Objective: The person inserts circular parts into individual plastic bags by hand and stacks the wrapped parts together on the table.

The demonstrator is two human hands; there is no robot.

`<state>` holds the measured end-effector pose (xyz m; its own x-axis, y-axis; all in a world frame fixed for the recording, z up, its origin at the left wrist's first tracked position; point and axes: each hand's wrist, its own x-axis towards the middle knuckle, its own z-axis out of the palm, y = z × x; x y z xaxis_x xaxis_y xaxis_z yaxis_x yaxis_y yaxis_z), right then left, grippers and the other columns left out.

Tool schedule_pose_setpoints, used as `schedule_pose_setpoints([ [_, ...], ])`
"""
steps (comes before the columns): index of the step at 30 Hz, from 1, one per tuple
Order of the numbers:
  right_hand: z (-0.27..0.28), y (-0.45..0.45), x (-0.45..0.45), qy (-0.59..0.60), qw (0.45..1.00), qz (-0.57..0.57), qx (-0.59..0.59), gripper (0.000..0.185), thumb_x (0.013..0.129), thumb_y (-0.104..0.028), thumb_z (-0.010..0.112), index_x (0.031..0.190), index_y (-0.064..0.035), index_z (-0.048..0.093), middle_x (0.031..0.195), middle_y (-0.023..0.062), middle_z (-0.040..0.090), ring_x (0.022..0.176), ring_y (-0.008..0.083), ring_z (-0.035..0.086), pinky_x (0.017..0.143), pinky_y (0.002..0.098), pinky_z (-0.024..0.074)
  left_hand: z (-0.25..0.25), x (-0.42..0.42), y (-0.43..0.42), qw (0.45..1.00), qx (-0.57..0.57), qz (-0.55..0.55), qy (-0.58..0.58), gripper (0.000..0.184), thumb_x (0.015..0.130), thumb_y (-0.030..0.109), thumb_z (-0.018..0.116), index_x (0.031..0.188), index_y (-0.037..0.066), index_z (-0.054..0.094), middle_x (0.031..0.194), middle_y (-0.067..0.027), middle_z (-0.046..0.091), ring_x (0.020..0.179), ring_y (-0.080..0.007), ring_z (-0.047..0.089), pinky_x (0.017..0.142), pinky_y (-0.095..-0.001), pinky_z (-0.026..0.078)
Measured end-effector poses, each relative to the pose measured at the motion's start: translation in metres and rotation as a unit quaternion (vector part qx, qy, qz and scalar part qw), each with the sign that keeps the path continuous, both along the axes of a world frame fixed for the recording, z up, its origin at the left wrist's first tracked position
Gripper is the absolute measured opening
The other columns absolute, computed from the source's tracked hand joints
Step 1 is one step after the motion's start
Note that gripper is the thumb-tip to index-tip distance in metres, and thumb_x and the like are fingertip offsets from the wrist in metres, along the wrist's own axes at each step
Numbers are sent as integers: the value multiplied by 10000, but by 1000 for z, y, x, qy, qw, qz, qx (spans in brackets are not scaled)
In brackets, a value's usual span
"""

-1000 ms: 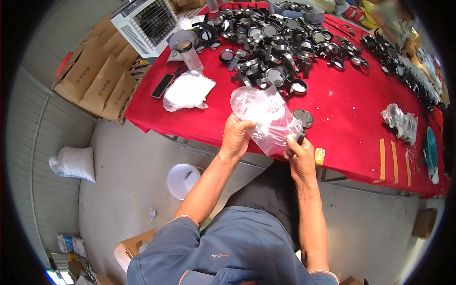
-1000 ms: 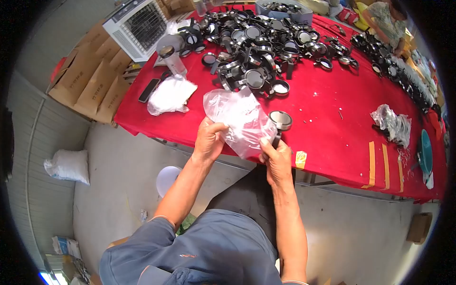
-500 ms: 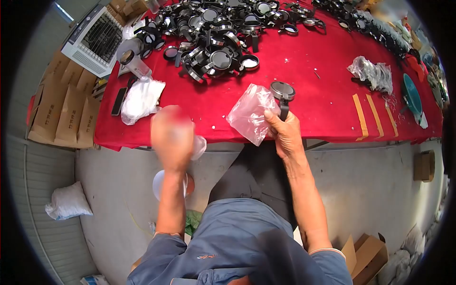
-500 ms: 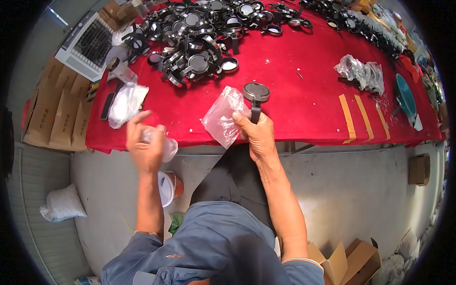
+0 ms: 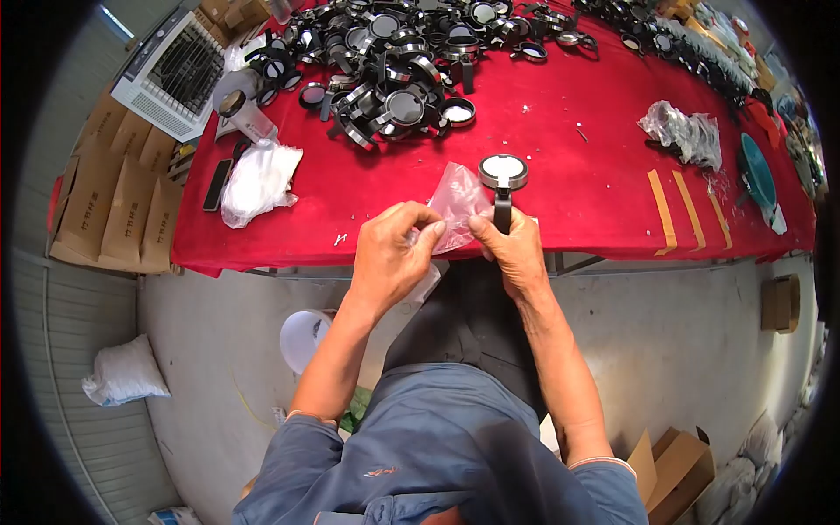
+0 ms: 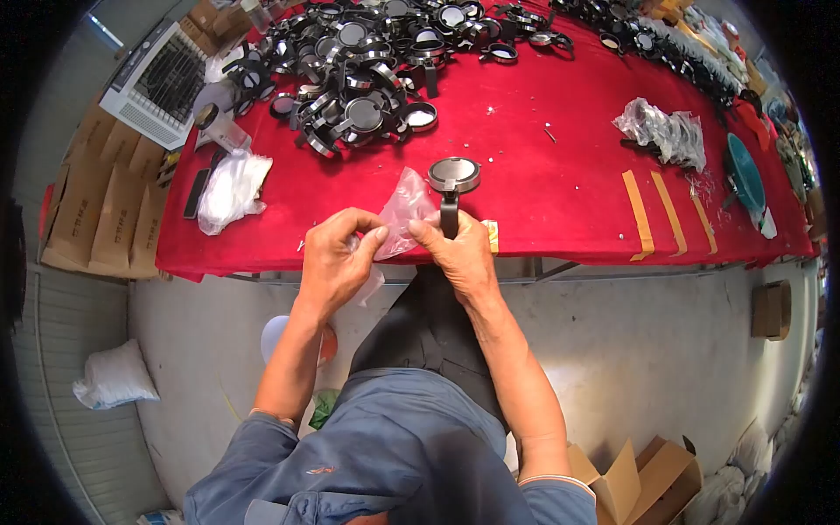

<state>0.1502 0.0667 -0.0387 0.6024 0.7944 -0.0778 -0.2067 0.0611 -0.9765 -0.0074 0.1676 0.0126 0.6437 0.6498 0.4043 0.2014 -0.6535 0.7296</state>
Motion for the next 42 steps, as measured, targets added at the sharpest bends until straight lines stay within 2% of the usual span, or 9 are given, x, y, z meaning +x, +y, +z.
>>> schedule_pose_setpoints([
  [6,-10,-52,26,-77,992,44,92,479,958,-420,725,715,-8,694,607,-9,579,565,62,491,532,267,340,-6,9,3,999,-28,39,14,108,905,97,722,945,5,685,866,-110,697,730,-215,634,679,-348,500],
  [9,-10,-63,21,-83,983,115,113,445,945,-383,728,690,-22,675,619,3,607,586,82,538,553,276,394,-5,15,0,1000,-1,21,23,91,924,78,691,951,10,637,930,-137,660,758,-288,643,679,-394,506],
  [20,-3,-50,12,-221,966,133,-28,358,927,-242,758,662,-37,630,592,-53,537,576,39,495,508,286,359,2,10,6,984,-105,-141,9,103,1003,70,602,954,-17,578,1293,-201,621,963,-203,619,843,-341,504],
  [27,6,-49,11,-82,991,99,-34,404,957,-293,716,660,-36,623,609,-42,571,593,39,505,538,275,376,-10,7,26,971,-141,-191,-24,134,1005,115,603,947,-3,577,1399,-165,616,945,-148,588,833,-322,499],
  [31,-9,-32,-1,-231,969,75,-53,353,922,-282,739,735,6,658,579,35,577,577,84,542,534,328,414,-6,12,23,949,-167,-266,-16,188,1034,162,605,935,8,563,1409,-151,607,936,-132,577,829,-316,501],
  [35,-6,-21,-7,-319,944,83,-3,253,809,-107,665,1046,-29,708,811,203,701,776,393,718,680,460,535,-7,11,20,893,-295,-339,-24,201,1031,199,632,928,47,549,1368,-137,636,926,-105,553,803,-280,486],
  [38,-15,-21,0,-324,943,74,6,323,806,-94,662,1123,-34,678,855,215,703,819,402,720,702,462,542,-9,7,15,882,-325,-338,-58,213,1019,222,655,926,36,608,1330,-137,668,925,-102,583,802,-283,499],
  [40,-23,-24,4,-368,929,32,6,309,788,-81,660,1090,-16,672,784,189,678,684,376,683,620,460,518,-18,4,9,913,-255,-310,-78,345,1006,354,693,947,17,652,1304,-179,668,874,-120,637,757,-283,529],
  [42,-23,-22,3,-386,920,-23,59,263,775,-76,663,1030,-15,670,713,154,644,550,329,620,531,442,481,-45,4,-3,889,-359,-238,-157,346,1008,362,712,965,21,670,1116,-146,729,859,-133,653,764,-299,540],
])
